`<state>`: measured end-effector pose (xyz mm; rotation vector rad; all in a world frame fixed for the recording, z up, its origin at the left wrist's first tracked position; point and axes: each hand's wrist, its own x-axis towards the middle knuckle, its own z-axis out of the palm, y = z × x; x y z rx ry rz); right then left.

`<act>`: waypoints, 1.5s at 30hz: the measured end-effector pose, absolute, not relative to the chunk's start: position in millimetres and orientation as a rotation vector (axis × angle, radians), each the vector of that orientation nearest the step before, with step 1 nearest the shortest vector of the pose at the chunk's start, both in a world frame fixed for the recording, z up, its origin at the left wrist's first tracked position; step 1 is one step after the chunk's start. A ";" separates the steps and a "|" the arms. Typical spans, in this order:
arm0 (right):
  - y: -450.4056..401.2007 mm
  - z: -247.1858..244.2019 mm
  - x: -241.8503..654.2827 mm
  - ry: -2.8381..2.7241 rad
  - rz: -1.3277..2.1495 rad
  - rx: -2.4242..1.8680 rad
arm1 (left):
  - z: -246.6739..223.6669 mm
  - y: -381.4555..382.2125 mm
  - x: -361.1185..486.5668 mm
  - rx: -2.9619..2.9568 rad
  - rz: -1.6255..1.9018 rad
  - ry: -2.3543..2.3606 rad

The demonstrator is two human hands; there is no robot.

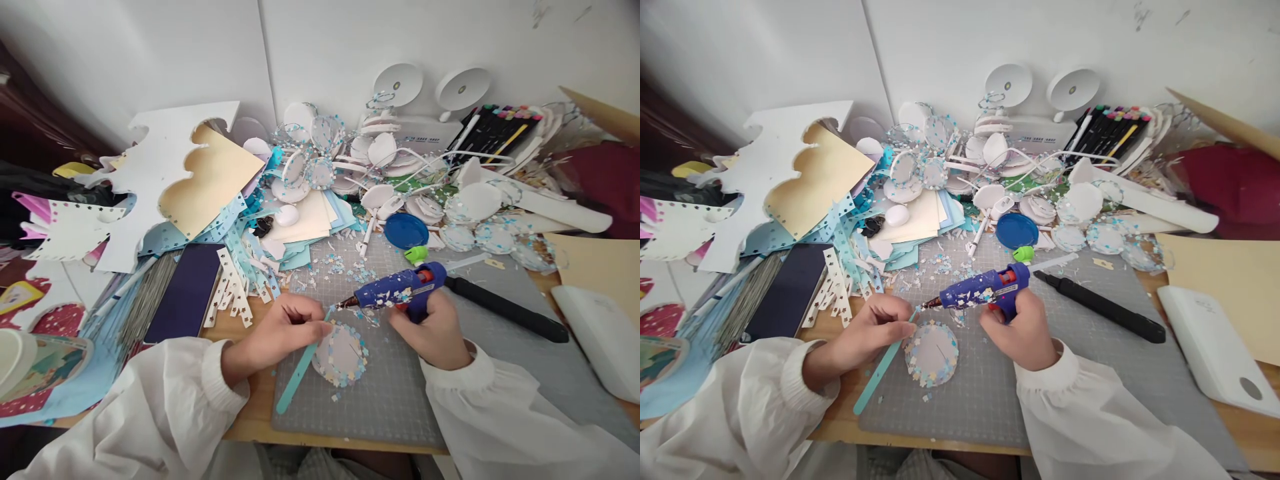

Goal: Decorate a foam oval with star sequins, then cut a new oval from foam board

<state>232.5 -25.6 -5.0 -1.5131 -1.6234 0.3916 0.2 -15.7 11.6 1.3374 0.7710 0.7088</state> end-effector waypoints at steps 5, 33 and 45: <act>-25.7 -5.2 232.8 -1.642 0.358 -1.496 | 12.5 -15.3 0.0 1.332 0.691 0.769; -9.3 -8.8 263.3 -1.537 -0.347 -2.049 | 5.5 -16.1 -2.2 1.236 0.734 0.746; -48.5 1.4 267.9 -2.019 -0.512 -2.247 | 8.3 -17.6 -1.4 1.095 0.767 0.738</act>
